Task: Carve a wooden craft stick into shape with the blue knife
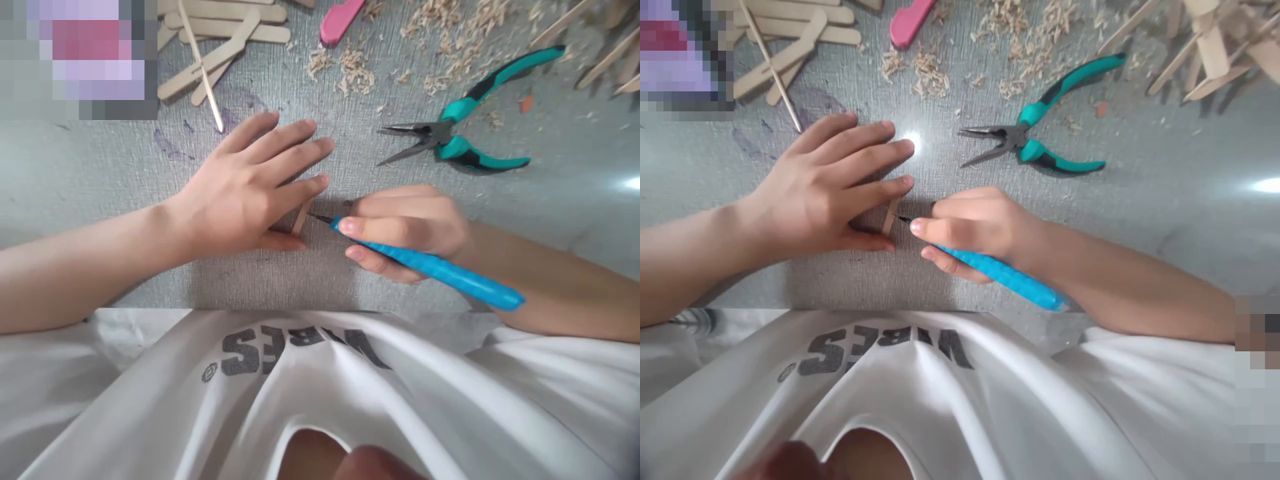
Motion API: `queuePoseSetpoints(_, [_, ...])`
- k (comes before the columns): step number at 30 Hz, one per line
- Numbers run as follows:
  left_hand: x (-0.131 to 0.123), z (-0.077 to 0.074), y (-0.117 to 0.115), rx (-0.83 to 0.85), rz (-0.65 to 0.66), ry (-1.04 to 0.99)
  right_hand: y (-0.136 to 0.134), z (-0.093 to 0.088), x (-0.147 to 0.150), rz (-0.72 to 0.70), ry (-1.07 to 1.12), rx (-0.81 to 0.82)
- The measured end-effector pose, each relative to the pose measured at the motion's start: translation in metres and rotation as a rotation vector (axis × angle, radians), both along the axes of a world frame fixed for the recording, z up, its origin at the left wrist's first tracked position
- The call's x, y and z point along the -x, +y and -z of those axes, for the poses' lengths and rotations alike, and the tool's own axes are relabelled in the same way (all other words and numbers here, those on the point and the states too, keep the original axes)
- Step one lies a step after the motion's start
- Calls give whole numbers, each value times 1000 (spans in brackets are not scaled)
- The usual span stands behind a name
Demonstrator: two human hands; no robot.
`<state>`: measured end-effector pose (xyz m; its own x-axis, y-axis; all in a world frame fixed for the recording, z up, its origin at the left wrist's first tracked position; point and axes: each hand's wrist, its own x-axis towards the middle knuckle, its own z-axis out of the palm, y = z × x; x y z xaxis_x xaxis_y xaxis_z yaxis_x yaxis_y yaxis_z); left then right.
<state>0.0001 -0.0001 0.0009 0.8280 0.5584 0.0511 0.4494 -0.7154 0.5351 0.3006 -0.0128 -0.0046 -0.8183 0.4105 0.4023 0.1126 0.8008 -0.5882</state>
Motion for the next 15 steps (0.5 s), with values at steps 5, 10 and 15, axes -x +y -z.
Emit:
queuePoseSetpoints(5, [-1,-3,0,52,-21,-9,1,-4,1,8,-28,-56])
queuePoseSetpoints(10, [0,-4,0,33,-17,17,3,-4,1,11,-11,-71])
queuePoseSetpoints(15, [5,-3,2,-28,-11,48,2,0,-1,-8,10,-52])
